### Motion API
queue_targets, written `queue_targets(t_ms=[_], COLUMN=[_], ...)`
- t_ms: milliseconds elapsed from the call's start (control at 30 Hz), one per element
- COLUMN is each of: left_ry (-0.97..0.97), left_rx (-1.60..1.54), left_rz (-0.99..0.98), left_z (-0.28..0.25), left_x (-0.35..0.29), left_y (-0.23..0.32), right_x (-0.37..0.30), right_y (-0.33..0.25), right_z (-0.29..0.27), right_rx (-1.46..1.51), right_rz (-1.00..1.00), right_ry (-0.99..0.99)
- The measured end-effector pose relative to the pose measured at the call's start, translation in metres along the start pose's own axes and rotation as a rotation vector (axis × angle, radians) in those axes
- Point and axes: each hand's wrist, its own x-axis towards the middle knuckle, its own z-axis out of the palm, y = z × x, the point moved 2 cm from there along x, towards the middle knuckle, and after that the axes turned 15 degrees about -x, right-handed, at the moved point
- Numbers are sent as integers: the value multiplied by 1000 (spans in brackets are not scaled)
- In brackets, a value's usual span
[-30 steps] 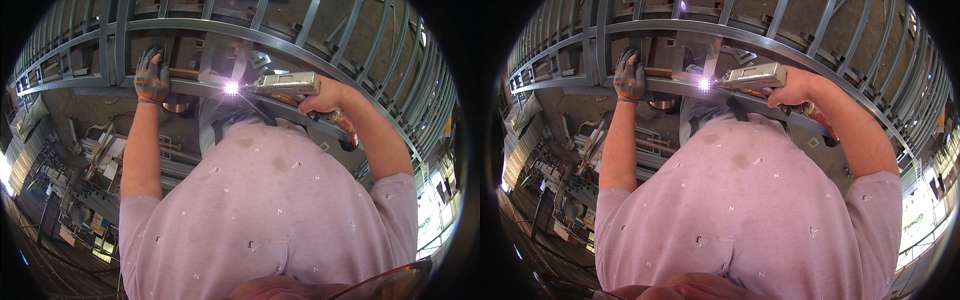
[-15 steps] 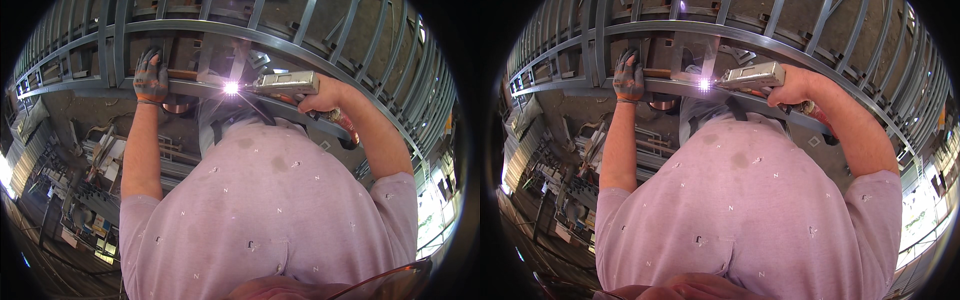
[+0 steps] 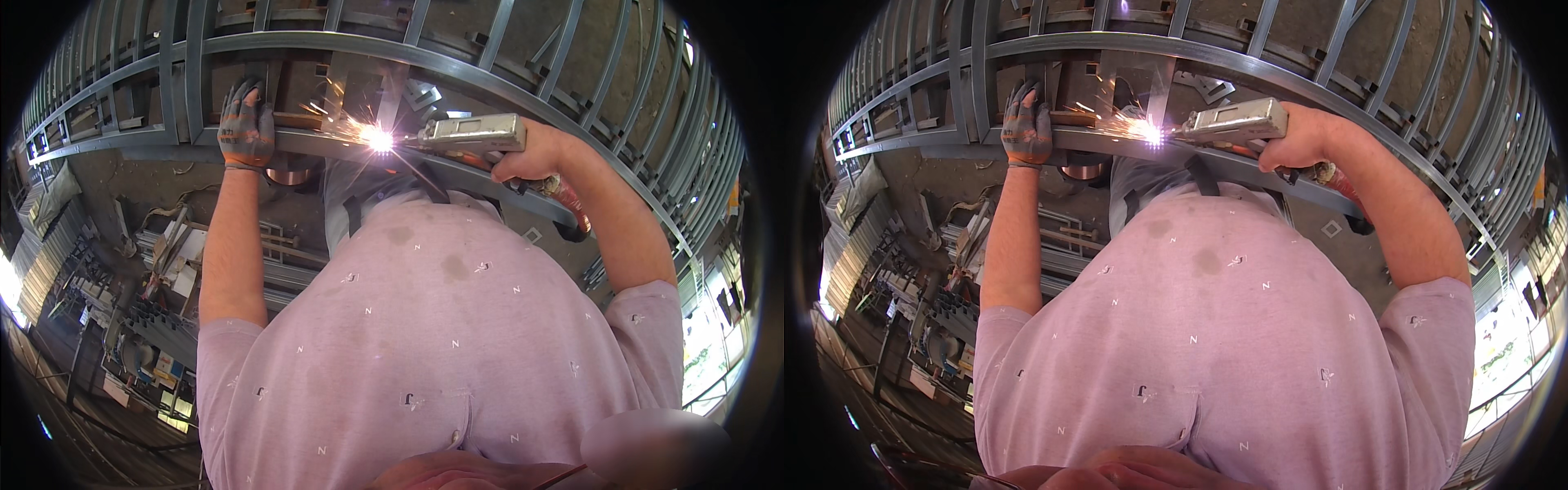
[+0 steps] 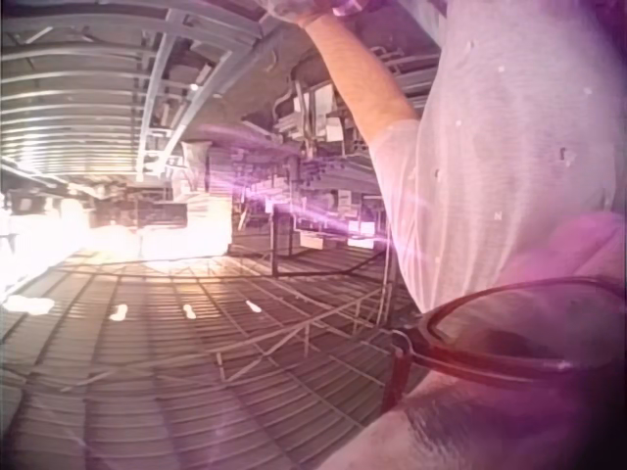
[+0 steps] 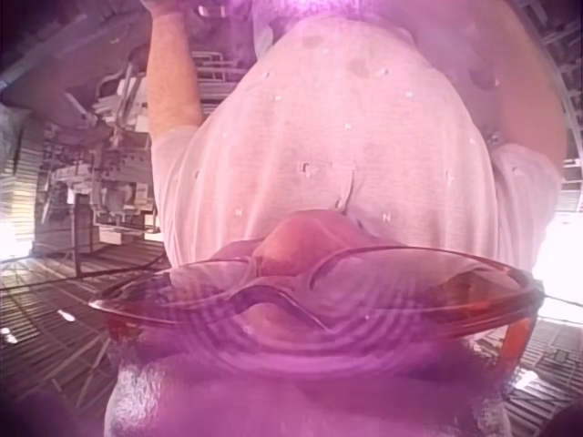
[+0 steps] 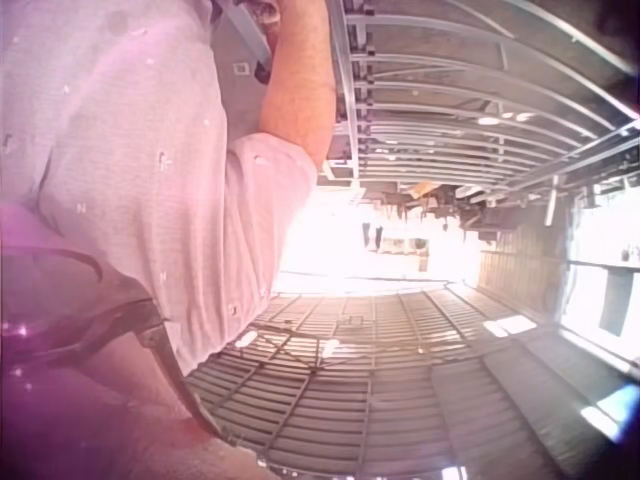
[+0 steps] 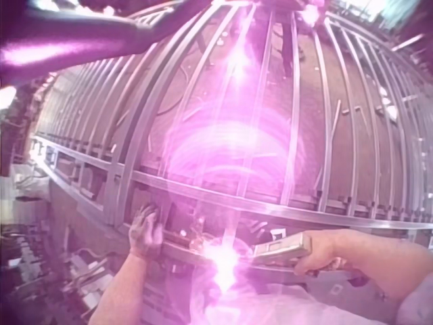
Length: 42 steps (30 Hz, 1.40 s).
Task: The person welds joints on a large metal frame using a handheld welding gun. They move along the structure, positioning the tool at intersections and applying welds while sparks fly. The person occasionally repositions the frame and adjusts their stance to reach different sections.
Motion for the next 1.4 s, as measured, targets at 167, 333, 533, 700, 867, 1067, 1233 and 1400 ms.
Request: queue_targets(t_ms=[167,333,533,700,867,1067,1233,1400], left_ry=[1,14,14,22,7,42,18,-57], left_rx=[-34,-61,-48,-65,-73,-70,-144,-462], left_rz=[-10,5,13,30,3,34,62,54], left_z=[0,1,1,1,3,1,2,-15], left_x=[-1,-1,-1,-2,-3,-9,-1,-4], left_y=[-2,-1,-1,-4,-7,-13,-3,-2], right_x=[0,-2,-3,-2,-18,-87,-106,-98], right_y=[4,6,11,18,34,6,-38,-95], right_z=[1,1,2,4,0,8,50,90], right_rx=[-39,-47,-33,19,90,316,185,247], right_rz=[9,-30,-27,-21,-96,-146,-204,-219], right_ry=[27,44,35,6,55,385,757,931])
